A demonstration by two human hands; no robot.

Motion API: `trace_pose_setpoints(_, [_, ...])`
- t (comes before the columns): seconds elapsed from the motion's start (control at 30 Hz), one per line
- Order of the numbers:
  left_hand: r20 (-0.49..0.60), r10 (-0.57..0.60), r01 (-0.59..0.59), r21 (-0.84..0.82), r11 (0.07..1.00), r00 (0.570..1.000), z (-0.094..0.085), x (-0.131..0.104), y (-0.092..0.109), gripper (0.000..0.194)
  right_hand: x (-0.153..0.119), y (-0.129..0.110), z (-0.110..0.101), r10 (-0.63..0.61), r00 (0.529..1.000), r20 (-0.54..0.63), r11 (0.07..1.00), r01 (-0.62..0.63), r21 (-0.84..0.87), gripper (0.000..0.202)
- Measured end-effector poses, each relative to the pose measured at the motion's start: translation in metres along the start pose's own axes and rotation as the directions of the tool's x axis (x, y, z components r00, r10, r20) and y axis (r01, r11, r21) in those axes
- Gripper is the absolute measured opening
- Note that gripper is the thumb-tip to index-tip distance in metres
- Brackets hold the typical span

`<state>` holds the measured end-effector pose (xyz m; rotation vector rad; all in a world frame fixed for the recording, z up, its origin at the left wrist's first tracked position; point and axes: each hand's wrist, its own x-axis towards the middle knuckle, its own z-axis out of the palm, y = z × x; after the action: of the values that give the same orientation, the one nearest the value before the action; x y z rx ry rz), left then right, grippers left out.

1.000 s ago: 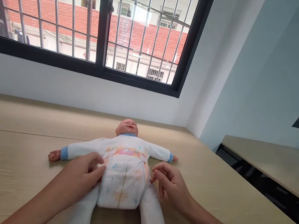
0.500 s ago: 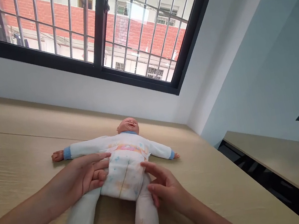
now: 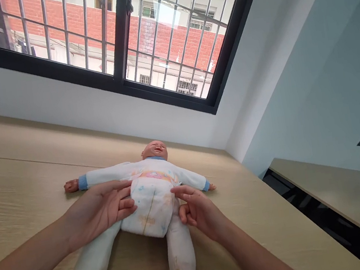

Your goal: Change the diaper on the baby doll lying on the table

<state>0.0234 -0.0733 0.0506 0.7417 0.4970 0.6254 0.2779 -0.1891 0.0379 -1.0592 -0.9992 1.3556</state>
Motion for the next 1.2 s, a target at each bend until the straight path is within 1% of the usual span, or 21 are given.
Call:
trace_pose_setpoints(0.1, [-0.149, 0.037, -0.024, 0.088, 0.996, 0.988, -0.014, 0.004, 0.003, 0.023, 0.0, 0.006, -0.01, -0.039, 0.994, -0.099, 0.999, 0.039, -0.006, 0.036])
trace_pose_setpoints(0.17, [-0.241, 0.07, -0.04, 0.126, 0.991, 0.968, -0.022, 0.005, 0.005, 0.022, -0.004, 0.007, -0.012, -0.039, 0.994, -0.103, 0.999, 0.038, -0.007, 0.033])
trace_pose_setpoints(0.2, [-0.248, 0.074, -0.042, 0.134, 0.99, 0.966, -0.024, 0.005, 0.006, 0.022, -0.007, 0.007, -0.012, -0.037, 0.995, -0.09, 0.999, 0.037, -0.002, 0.033])
trace_pose_setpoints(0.23, [-0.216, 0.064, -0.035, 0.139, 0.99, 0.974, -0.023, 0.003, 0.006, 0.02, -0.009, 0.006, -0.01, -0.037, 0.997, -0.065, 0.999, 0.038, 0.009, 0.034])
trace_pose_setpoints(0.3, [-0.074, 0.014, -0.003, 0.154, 0.988, 0.997, -0.018, -0.001, 0.006, 0.016, -0.011, 0.003, -0.003, -0.03, 0.999, 0.014, 0.999, 0.03, 0.045, 0.043])
trace_pose_setpoints(0.37, [0.055, -0.038, 0.028, 0.178, 0.984, 0.998, -0.009, -0.005, 0.005, 0.014, -0.009, 0.002, 0.002, -0.005, 0.996, 0.085, 0.997, -0.002, 0.073, 0.054])
trace_pose_setpoints(0.4, [0.077, -0.051, 0.035, 0.194, 0.98, 0.996, -0.006, -0.006, 0.005, 0.015, -0.008, 0.003, 0.004, 0.009, 0.996, 0.089, 0.997, -0.016, 0.075, 0.056])
trace_pose_setpoints(0.47, [0.014, -0.041, 0.036, 0.236, 0.971, 0.999, -0.006, -0.006, 0.004, 0.02, -0.004, 0.005, 0.002, 0.016, 1.0, 0.015, 0.998, -0.016, 0.054, 0.047])
trace_pose_setpoints(0.53, [-0.114, -0.005, 0.041, 0.317, 0.948, 0.993, -0.013, -0.003, 0.004, 0.033, -0.004, 0.008, -0.004, -0.019, 0.995, -0.098, 1.0, 0.02, 0.009, 0.037])
trace_pose_setpoints(0.57, [-0.174, 0.009, 0.058, 0.374, 0.926, 0.985, -0.018, -0.001, 0.004, 0.04, -0.005, 0.009, -0.007, -0.039, 0.991, -0.131, 0.999, 0.037, -0.013, 0.034])
trace_pose_setpoints(0.6, [-0.21, 0.017, 0.079, 0.439, 0.895, 0.977, -0.023, 0.0, 0.004, 0.045, -0.007, 0.009, -0.011, -0.047, 0.99, -0.131, 0.999, 0.043, -0.033, 0.033])
trace_pose_setpoints(0.67, [-0.192, 0.003, 0.108, 0.568, 0.816, 0.981, -0.03, 0.0, 0.004, 0.05, -0.011, 0.009, -0.014, -0.027, 0.999, -0.041, 0.998, 0.025, -0.06, 0.033])
trace_pose_setpoints(0.73, [-0.093, -0.047, 0.096, 0.632, 0.769, 0.995, -0.032, -0.004, 0.003, 0.047, -0.016, 0.008, -0.012, 0.012, 0.995, 0.099, 0.997, -0.005, -0.072, 0.037])
trace_pose_setpoints(0.8, [0.011, -0.093, 0.067, 0.609, 0.79, 0.996, -0.031, -0.007, 0.001, 0.044, -0.018, 0.009, -0.008, 0.029, 0.977, 0.212, 0.997, -0.013, -0.078, 0.044])
trace_pose_setpoints(0.83, [0.036, -0.108, 0.068, 0.575, 0.815, 0.994, -0.03, -0.008, 0.0, 0.044, -0.019, 0.01, -0.006, 0.026, 0.972, 0.235, 0.997, -0.008, -0.076, 0.046])
trace_pose_setpoints(0.87, [0.036, -0.114, 0.077, 0.539, 0.839, 0.993, -0.03, -0.008, 0.0, 0.044, -0.019, 0.011, -0.004, 0.017, 0.974, 0.226, 0.997, 0.0, -0.077, 0.044])
trace_pose_setpoints(0.93, [-0.018, -0.089, 0.086, 0.509, 0.856, 0.996, -0.031, -0.005, 0.0, 0.041, -0.018, 0.012, -0.002, -0.023, 0.992, 0.121, 0.995, 0.035, -0.092, 0.034])
trace_pose_setpoints(1.0, [-0.104, -0.022, 0.076, 0.555, 0.828, 0.994, -0.033, -0.001, 0.003, 0.036, -0.017, 0.011, -0.004, -0.069, 0.998, -0.009, 0.989, 0.068, -0.128, 0.027])
trace_pose_setpoints(1.03, [-0.136, 0.007, 0.076, 0.597, 0.798, 0.991, -0.034, -0.001, 0.005, 0.035, -0.017, 0.01, -0.005, -0.085, 0.995, -0.045, 0.986, 0.077, -0.145, 0.026])
trace_pose_setpoints(1.1, [-0.154, 0.014, 0.094, 0.67, 0.736, 0.988, -0.033, -0.003, 0.009, 0.035, -0.019, 0.009, -0.006, -0.086, 0.996, -0.032, 0.983, 0.08, -0.166, 0.026])
trace_pose_setpoints(1.2, [-0.093, -0.083, 0.125, 0.693, 0.71, 0.992, -0.028, -0.009, 0.011, 0.037, -0.023, 0.007, -0.001, -0.027, 0.991, 0.131, 0.98, 0.052, -0.192, 0.03])
